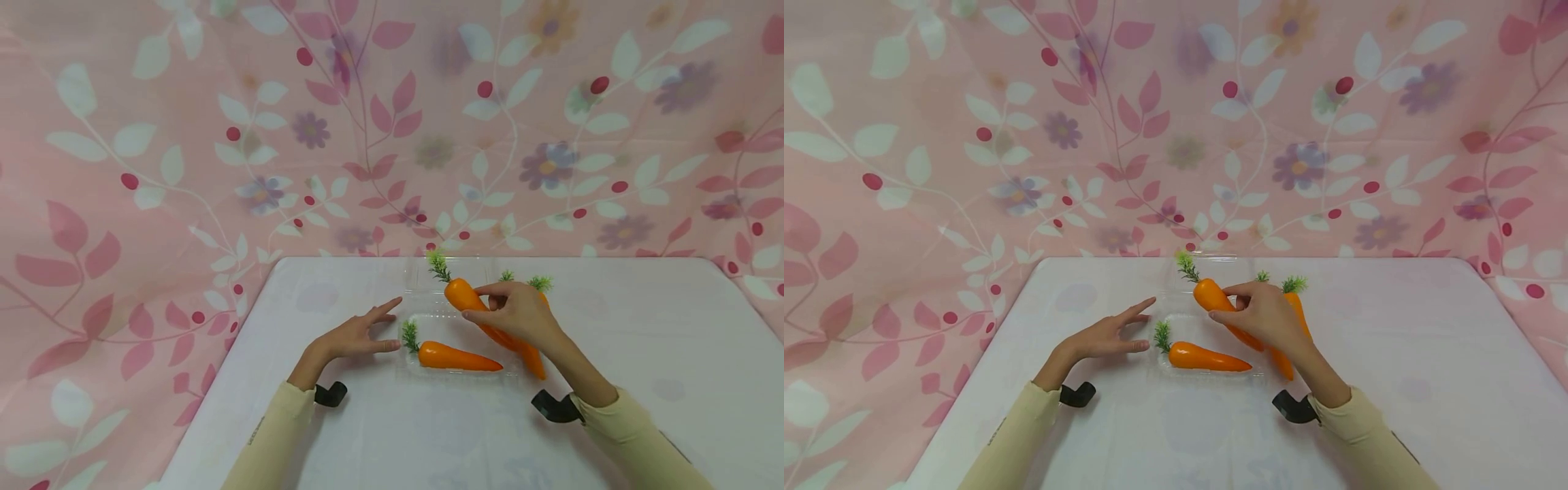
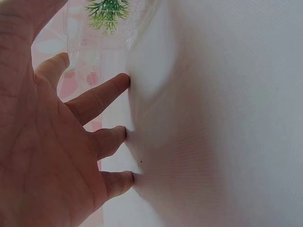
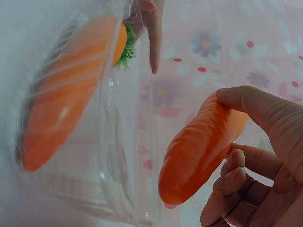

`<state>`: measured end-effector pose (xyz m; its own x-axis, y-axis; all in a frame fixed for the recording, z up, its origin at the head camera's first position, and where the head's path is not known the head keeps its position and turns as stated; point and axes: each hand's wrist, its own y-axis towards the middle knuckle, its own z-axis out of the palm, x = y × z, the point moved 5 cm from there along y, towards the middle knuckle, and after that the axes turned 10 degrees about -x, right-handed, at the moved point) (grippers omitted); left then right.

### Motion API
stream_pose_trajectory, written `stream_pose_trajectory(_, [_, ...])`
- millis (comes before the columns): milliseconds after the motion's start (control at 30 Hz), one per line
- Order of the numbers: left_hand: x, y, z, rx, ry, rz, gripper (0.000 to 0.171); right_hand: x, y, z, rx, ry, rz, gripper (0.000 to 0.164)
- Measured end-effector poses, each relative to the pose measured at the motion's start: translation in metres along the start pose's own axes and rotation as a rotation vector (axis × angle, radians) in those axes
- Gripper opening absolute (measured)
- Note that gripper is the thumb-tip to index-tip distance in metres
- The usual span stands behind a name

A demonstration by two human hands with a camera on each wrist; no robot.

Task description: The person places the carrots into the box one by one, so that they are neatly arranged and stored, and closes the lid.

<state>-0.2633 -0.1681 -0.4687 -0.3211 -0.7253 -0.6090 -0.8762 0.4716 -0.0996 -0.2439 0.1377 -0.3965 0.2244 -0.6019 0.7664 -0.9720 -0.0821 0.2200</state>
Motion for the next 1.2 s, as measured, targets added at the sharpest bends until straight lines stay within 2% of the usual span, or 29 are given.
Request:
stream_pose_trajectory(467, [0.0,-0.001,-0.001,0.005,-0.005,-0.006,0.092,0.003,-0.007,0.021,0.066,-0.02,0.006,0.053])
stream_pose_trajectory(800, [0.001,-0.001,0.001,-0.002,-0.002,0.0,0.092,-0.001,-0.009,0.034,0.089,-0.002,-0.025,0.05])
stream_pose_trajectory(933, [0.001,0.0,0.0,-0.005,-0.002,0.001,0.092,-0.004,-0.01,0.038,0.111,-0.028,0.003,0.048])
stream_pose_trajectory(1200, [0.0,-0.002,0.0,-0.007,-0.012,-0.001,0.091,-0.005,-0.012,0.046,0.122,-0.096,0.007,0.047])
